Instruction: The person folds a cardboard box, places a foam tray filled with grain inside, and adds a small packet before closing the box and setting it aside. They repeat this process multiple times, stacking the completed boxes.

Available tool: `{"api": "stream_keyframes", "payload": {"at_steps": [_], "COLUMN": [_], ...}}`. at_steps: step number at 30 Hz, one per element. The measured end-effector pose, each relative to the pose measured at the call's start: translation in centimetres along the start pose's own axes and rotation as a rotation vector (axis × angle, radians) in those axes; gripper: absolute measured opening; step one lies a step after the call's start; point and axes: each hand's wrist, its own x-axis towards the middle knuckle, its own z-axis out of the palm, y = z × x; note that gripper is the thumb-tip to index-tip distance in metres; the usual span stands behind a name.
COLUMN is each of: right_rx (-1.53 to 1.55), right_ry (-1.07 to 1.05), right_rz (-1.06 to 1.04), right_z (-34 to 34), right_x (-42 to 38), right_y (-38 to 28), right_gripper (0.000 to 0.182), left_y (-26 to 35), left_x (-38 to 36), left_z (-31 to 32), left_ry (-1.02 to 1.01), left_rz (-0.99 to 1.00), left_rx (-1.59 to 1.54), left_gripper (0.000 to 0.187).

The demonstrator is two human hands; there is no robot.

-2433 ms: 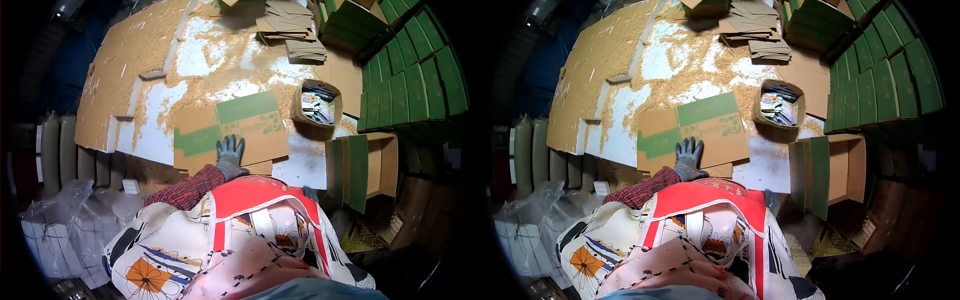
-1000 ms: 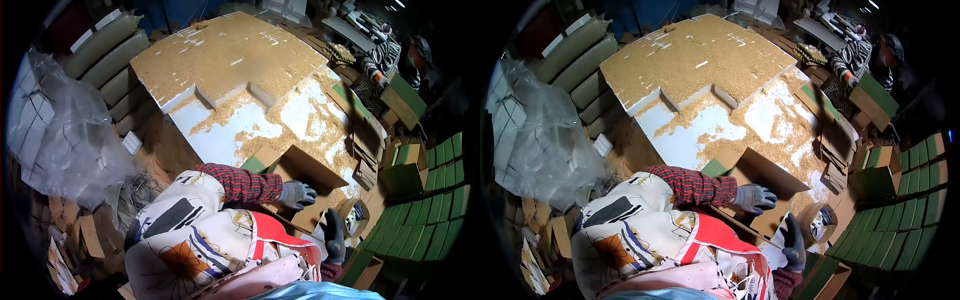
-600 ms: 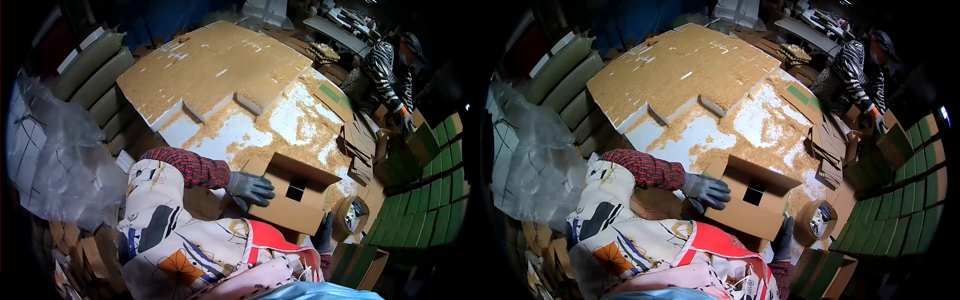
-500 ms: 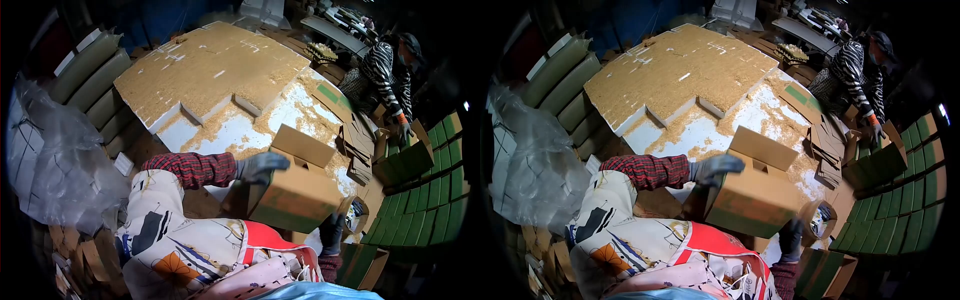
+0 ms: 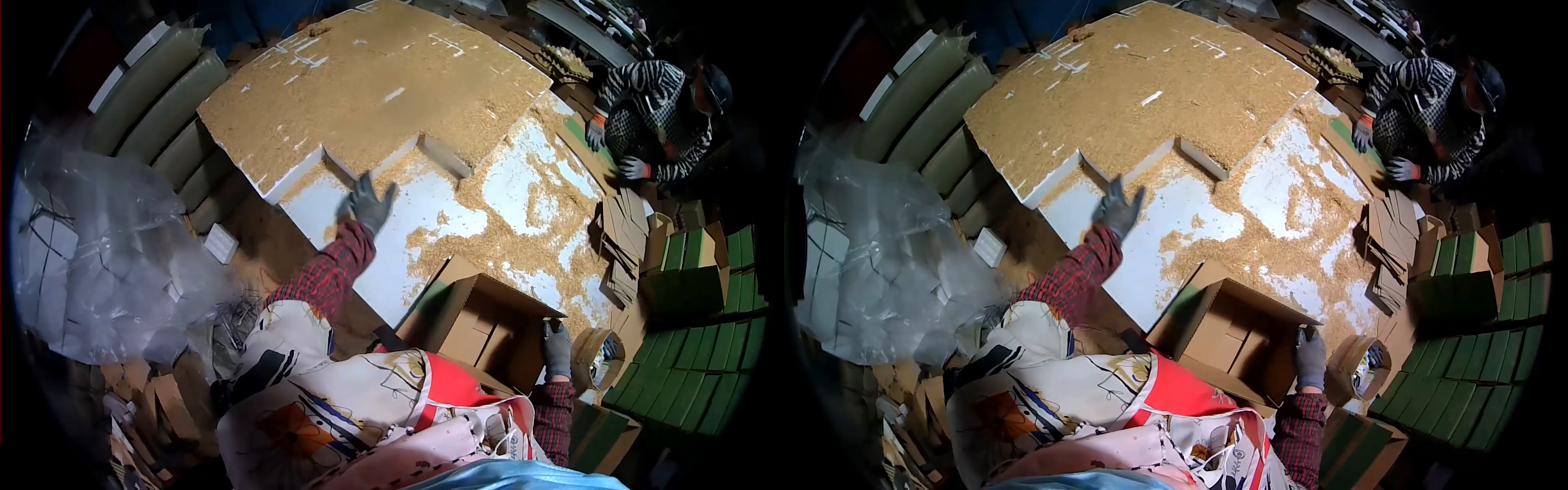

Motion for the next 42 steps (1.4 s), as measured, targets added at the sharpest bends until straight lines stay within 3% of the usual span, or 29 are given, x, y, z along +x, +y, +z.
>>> {"api": "stream_keyframes", "payload": {"at_steps": [1,2,4,5,6,8,10,11,12,13,14,16,17,18,19,20,21,25,26,29,31,33,34,35,36,37,38,42], "right_rx": [-0.009,-0.018,0.012,0.022,0.033,-0.115,-0.257,-0.085,-0.103,0.238,0.227,0.713,0.745,0.8,0.805,0.818,0.828,0.897,0.948,0.752,0.504,0.656,0.931,0.887,1.128,1.082,1.035,0.634], "right_ry": [0.0,-0.002,0.056,0.035,0.023,-0.014,-0.049,-0.002,0.019,-0.026,0.013,0.062,0.041,0.061,0.104,0.095,0.065,-0.09,-0.086,0.022,-0.136,-0.249,-0.147,-0.214,-0.097,-0.076,-0.054,-0.159], "right_rz": [0.01,0.026,0.131,0.183,0.227,0.119,-0.111,-0.106,-0.184,0.137,-0.103,0.302,0.365,0.329,0.271,0.331,0.371,0.343,0.331,0.12,0.148,0.292,0.315,0.298,0.182,0.153,0.123,0.261], "right_z": [0.3,0.5,0.4,0.0,-0.5,0.6,0.2,1.1,2.2,1.8,4.7,-0.6,-1.2,-0.8,0.5,-0.9,-1.5,-2.9,-2.2,-2.2,-4.0,-4.3,-3.3,-2.7,-1.5,0.8,1.0,-6.2], "right_x": [0.4,0.1,-0.4,-0.8,-0.8,-0.3,-1.0,-0.8,-0.2,-0.2,0.3,-1.7,-2.1,-2.2,-1.8,-2.4,-2.7,-2.3,-1.9,-2.6,-2.6,-2.3,-2.4,-1.6,-1.8,-0.6,-0.2,-3.2], "right_y": [0.7,1.2,0.2,-0.6,-1.4,1.4,0.3,1.3,3.0,1.1,6.6,-2.1,-2.5,-2.1,-0.7,-2.4,-3.1,-3.1,-2.7,-2.5,-1.7,-1.3,-1.6,-0.8,-0.8,0.4,0.4,-1.4], "right_gripper": [0.032,0.033,0.04,0.042,0.045,0.034,0.039,0.042,0.047,0.044,0.048,0.063,0.065,0.063,0.062,0.061,0.061,0.061,0.06,0.067,0.062,0.053,0.055,0.059,0.063,0.066,0.068,0.074], "left_y": [-3.3,-6.5,-8.4,-10.4,-9.3,-6.6,-6.9,-7.1,-7.6,-8.2,-8.6,-8.2,-7.9,-2.0,-1.7,4.9,7.2,10.4,11.5,13.7,14.9,16.9,17.4,18.0,18.5,20.6,23.3,27.0], "left_x": [4.4,7.6,11.2,12.2,11.8,10.9,11.1,10.6,10.7,10.9,11.1,8.8,7.5,3.3,3.0,0.3,-1.4,-4.3,-5.2,-7.4,-8.9,-9.7,-9.7,-9.7,-9.7,-10.4,-11.1,-14.9], "left_z": [0.7,2.5,3.9,5.4,5.3,4.6,5.8,5.1,4.9,4.9,4.8,2.2,0.8,-2.3,-4.0,-9.4,-11.1,-14.2,-15.1,-16.4,-16.2,-16.3,-16.2,-16.1,-16.0,-16.2,-16.2,-15.1], "left_ry": [-0.099,-0.06,-0.143,-0.125,0.035,0.305,0.493,0.341,0.21,0.073,-0.063,-0.388,-0.553,-0.611,-0.937,-0.971,-0.968,-1.325,-1.383,-1.414,-1.354,-1.367,-1.325,-1.279,-1.229,-1.431,-1.491,-1.47], "left_rz": [-0.266,-0.511,-0.655,-0.564,-0.51,-0.321,-0.22,-0.477,-0.586,-0.71,-0.835,-0.811,-0.781,-0.412,-0.766,-0.936,-1.011,-0.728,-0.564,0.322,0.715,0.793,0.872,0.95,1.026,0.293,-0.479,-0.123], "left_rx": [0.178,0.246,0.243,0.228,0.035,-0.352,-0.706,-0.838,-0.956,-1.059,-1.137,-1.166,-1.163,-1.341,-1.703,-1.605,-1.608,-1.405,-1.313,-0.827,-0.673,-0.49,-0.415,-0.34,-0.266,-0.522,-0.732,-0.576], "left_gripper": [0.09,0.089,0.09,0.085,0.076,0.063,0.065,0.073,0.056,0.043,0.039,0.044,0.053,0.051,0.066,0.062,0.062,0.058,0.056,0.051,0.053,0.07,0.063,0.056,0.051,0.052,0.054,0.069]}}
